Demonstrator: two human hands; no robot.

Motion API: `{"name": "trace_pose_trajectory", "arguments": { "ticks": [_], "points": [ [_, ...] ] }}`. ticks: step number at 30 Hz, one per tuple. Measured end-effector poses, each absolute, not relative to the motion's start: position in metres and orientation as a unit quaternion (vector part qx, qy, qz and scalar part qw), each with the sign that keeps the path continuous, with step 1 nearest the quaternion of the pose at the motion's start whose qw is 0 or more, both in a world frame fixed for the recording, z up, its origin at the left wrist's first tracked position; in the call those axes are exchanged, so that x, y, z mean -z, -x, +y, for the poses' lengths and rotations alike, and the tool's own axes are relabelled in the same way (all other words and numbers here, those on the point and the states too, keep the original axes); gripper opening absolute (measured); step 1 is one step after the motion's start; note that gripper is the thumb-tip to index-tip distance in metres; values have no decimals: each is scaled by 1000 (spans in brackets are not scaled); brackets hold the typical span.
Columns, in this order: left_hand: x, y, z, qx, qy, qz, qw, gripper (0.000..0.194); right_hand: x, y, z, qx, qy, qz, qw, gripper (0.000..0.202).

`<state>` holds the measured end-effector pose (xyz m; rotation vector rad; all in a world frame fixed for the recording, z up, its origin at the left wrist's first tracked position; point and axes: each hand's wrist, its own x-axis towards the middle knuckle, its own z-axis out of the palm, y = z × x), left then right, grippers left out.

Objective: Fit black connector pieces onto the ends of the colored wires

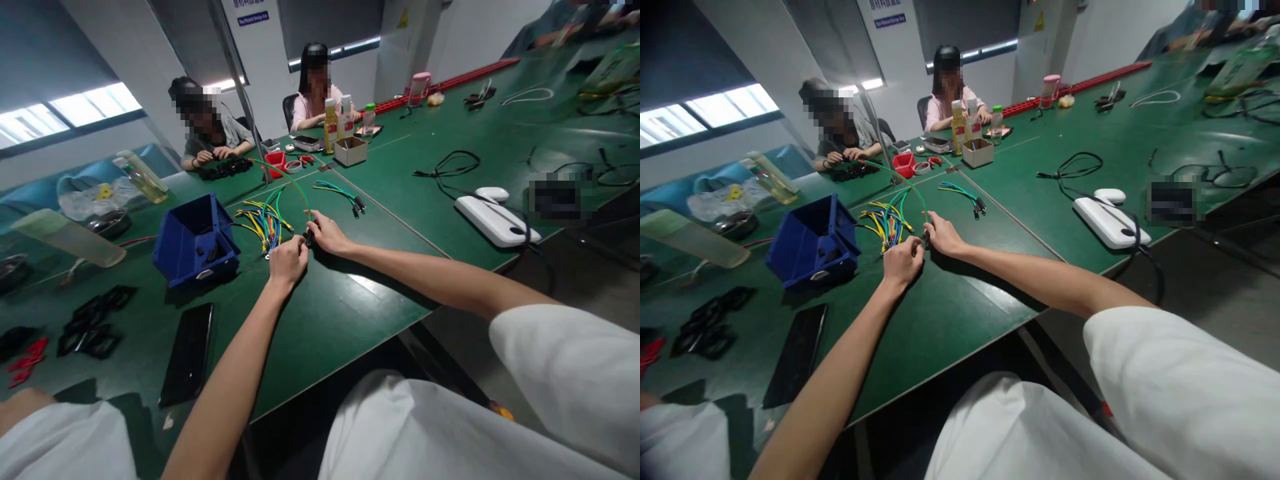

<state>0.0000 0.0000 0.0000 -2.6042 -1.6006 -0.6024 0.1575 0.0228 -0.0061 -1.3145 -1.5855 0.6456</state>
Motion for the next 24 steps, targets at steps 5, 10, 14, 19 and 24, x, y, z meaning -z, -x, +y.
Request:
{"name": "trace_pose_trajectory", "arguments": {
  "ticks": [5, 10, 14, 19, 24],
  "points": [
    [-5, 12, 4, 205, 797, -566, 55, 29, 8, -159, 26, -229, 550, -644, 481, 41],
    [-7, 33, 15, 217, 748, -618, 108, 32, 7, -164, 32, -197, 576, -633, 479, 45],
    [-3, 40, 22, 192, 729, -651, 89, 38, 1, -176, 35, -173, 591, -639, 461, 43],
    [2, 43, 27, 185, 730, -655, 61, 39, -11, -205, 35, -115, 621, -673, 386, 26],
    [5, 47, 34, 202, 706, -679, 26, 41, -12, -239, 41, -32, 683, -672, 286, 24]
  ]
}}
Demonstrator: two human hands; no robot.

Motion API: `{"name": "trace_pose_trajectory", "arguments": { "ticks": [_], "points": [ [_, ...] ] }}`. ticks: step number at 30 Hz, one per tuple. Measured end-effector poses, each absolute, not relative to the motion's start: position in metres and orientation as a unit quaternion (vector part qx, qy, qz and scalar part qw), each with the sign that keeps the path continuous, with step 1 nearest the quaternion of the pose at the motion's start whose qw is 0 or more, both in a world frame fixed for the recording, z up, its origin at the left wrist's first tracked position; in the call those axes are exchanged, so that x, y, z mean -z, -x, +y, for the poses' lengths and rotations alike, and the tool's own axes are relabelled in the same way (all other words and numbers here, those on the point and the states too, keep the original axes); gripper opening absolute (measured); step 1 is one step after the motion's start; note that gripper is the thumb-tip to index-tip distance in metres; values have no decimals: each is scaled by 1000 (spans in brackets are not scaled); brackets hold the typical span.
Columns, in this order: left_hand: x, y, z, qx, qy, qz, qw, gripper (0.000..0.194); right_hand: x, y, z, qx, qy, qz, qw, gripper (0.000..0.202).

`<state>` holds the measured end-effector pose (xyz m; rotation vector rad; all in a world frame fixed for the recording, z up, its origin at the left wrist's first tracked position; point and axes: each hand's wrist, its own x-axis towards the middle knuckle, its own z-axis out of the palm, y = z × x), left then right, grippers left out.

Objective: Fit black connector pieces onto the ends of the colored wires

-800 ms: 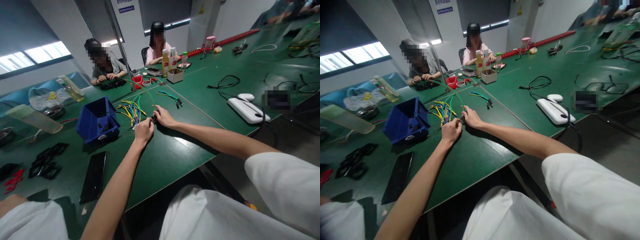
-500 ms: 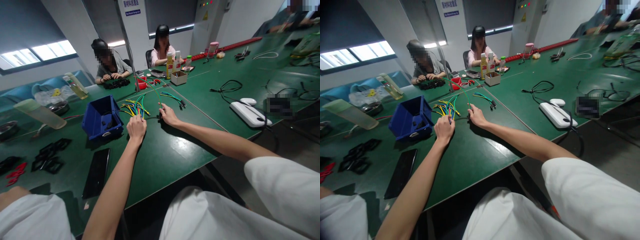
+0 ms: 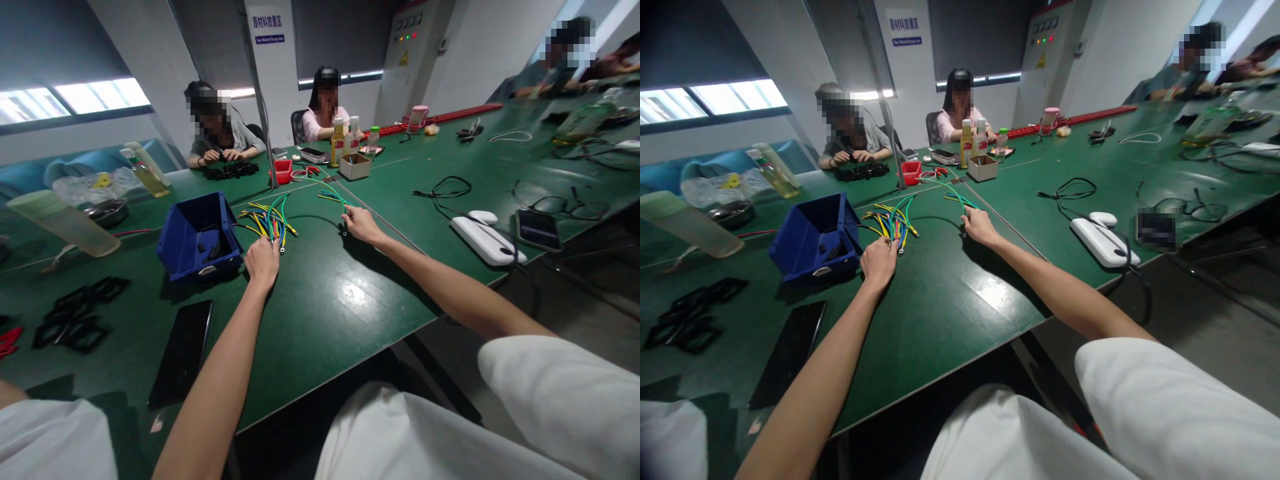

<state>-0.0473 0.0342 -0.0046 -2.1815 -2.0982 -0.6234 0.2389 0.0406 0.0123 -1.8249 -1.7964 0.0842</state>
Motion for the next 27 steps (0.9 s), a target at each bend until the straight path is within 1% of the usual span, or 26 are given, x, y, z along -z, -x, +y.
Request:
{"name": "trace_pose_trajectory", "arguments": {
  "ticks": [4, 8, 15, 20, 27],
  "points": [
    [6, 48, 37, 203, 696, -688, 24, 36, -12, -255, 46, -7, 707, -674, 213, 28],
    [4, 48, 36, 218, 680, -700, 19, 33, -17, -259, 46, -3, 721, -671, 171, 28],
    [0, 46, 33, 257, 654, -711, -2, 30, -19, -265, 44, 13, 739, -660, 132, 29],
    [-3, 44, 29, 244, 652, -718, -16, 34, -16, -272, 47, 28, 747, -655, 112, 31],
    [-2, 43, 29, 224, 649, -726, -26, 35, -13, -276, 47, 48, 756, -645, 105, 33]
  ]
}}
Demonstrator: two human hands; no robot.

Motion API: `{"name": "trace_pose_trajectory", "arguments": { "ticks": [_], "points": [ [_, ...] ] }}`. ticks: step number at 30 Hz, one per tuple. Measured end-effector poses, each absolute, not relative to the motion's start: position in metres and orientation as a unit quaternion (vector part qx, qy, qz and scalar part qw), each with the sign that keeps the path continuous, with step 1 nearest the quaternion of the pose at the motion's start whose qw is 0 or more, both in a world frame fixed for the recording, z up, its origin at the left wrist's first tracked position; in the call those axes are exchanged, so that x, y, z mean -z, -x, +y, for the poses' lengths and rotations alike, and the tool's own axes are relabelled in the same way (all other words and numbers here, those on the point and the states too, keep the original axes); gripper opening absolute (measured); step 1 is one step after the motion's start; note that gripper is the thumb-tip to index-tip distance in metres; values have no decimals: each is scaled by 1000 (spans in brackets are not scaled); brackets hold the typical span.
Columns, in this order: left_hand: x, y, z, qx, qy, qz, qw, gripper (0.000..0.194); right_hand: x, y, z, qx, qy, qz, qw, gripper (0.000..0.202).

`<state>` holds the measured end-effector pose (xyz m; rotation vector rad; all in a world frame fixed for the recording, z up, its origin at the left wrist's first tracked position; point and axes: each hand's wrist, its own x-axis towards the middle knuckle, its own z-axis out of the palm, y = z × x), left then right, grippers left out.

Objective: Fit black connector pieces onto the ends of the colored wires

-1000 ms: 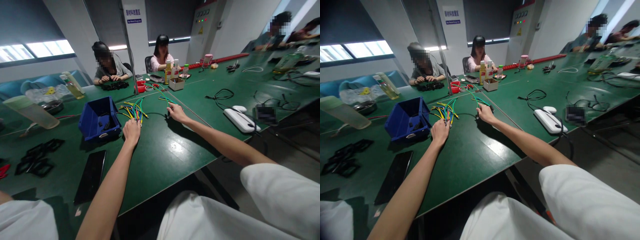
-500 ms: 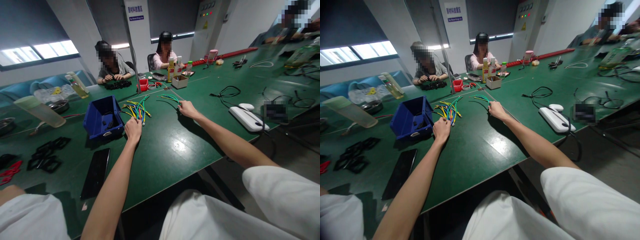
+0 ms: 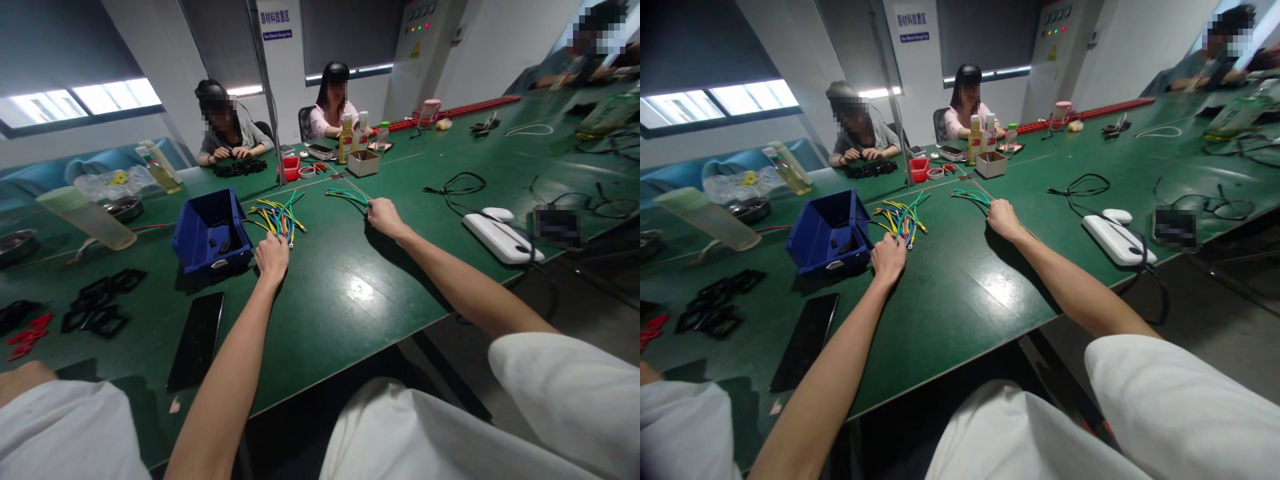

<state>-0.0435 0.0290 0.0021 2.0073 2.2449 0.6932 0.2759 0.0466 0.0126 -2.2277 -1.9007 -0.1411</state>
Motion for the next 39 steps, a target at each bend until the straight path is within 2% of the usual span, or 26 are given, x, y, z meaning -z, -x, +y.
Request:
{"name": "trace_pose_trajectory", "arguments": {
  "ticks": [20, 32, 35, 39],
  "points": [
    [-7, 45, 28, -251, -640, 725, 39, 34, -11, -277, 44, 46, 782, -601, 158, 33],
    [-7, 45, 24, -282, -642, 713, 19, 35, -11, -275, 39, 45, 793, -590, 147, 29],
    [-10, 45, 22, -287, -642, 711, 20, 36, -14, -269, 37, 72, 785, -588, 181, 29],
    [-15, 42, 18, -297, -641, 707, 20, 37, -19, -242, 33, 34, 719, -619, 314, 30]
  ]
}}
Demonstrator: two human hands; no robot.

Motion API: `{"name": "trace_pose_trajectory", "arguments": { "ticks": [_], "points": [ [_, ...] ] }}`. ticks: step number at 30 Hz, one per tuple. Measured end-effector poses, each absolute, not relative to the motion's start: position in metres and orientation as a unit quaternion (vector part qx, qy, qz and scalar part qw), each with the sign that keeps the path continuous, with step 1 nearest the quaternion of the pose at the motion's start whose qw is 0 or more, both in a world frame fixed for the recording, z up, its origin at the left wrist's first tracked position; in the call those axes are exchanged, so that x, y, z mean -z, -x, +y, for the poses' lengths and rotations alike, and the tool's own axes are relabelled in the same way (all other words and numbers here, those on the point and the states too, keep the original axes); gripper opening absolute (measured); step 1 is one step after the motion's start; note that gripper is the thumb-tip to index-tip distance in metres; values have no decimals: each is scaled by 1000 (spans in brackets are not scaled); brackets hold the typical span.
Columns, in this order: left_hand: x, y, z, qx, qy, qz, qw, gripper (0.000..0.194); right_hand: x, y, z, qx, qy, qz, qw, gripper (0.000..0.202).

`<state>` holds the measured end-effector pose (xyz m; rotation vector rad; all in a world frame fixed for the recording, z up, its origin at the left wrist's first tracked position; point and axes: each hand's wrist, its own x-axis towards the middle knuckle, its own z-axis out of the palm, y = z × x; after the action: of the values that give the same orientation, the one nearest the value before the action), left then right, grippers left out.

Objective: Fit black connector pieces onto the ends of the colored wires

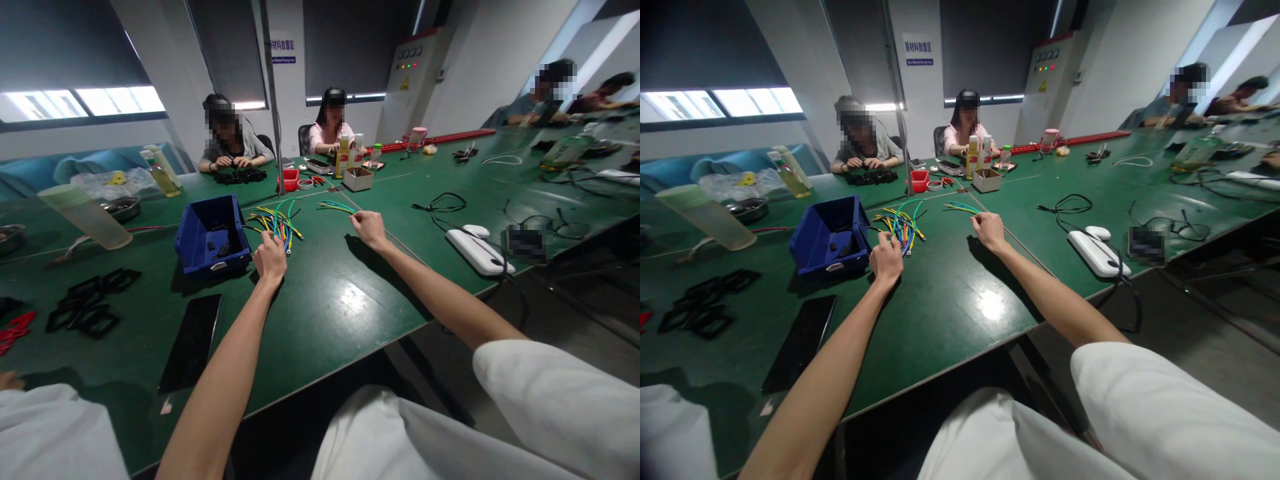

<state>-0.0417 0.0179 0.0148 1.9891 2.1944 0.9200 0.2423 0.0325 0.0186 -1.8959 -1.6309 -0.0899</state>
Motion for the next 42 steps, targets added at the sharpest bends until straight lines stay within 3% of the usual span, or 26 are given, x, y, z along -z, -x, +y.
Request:
{"name": "trace_pose_trajectory", "arguments": {
  "ticks": [5, 8, 11, 18, 32, 38, 42],
  "points": [
    [-15, 36, 12, -299, -661, 688, 9, 38, -19, -181, 26, -214, 566, -646, 465, 44],
    [-13, 32, 9, -278, -701, 656, -9, 38, -14, -146, 26, -388, 470, -608, 509, 51],
    [-11, 27, 4, -227, -762, 605, -30, 39, -6, -123, 29, -462, 423, -555, 547, 54],
    [-8, 11, -3, -110, -872, 474, -58, 40, 8, -124, 31, -495, 429, -445, 611, 49],
    [-19, 23, -2, -62, -886, 451, -92, 35, 10, -137, 30, -505, 424, -483, 576, 32],
    [-17, 29, 0, -99, -893, 427, -103, 31, 16, -136, 33, -509, 411, -510, 558, 26],
    [-15, 45, 9, -230, -877, 406, -116, 26, 17, -135, 35, -504, 407, -523, 555, 24]
  ]
}}
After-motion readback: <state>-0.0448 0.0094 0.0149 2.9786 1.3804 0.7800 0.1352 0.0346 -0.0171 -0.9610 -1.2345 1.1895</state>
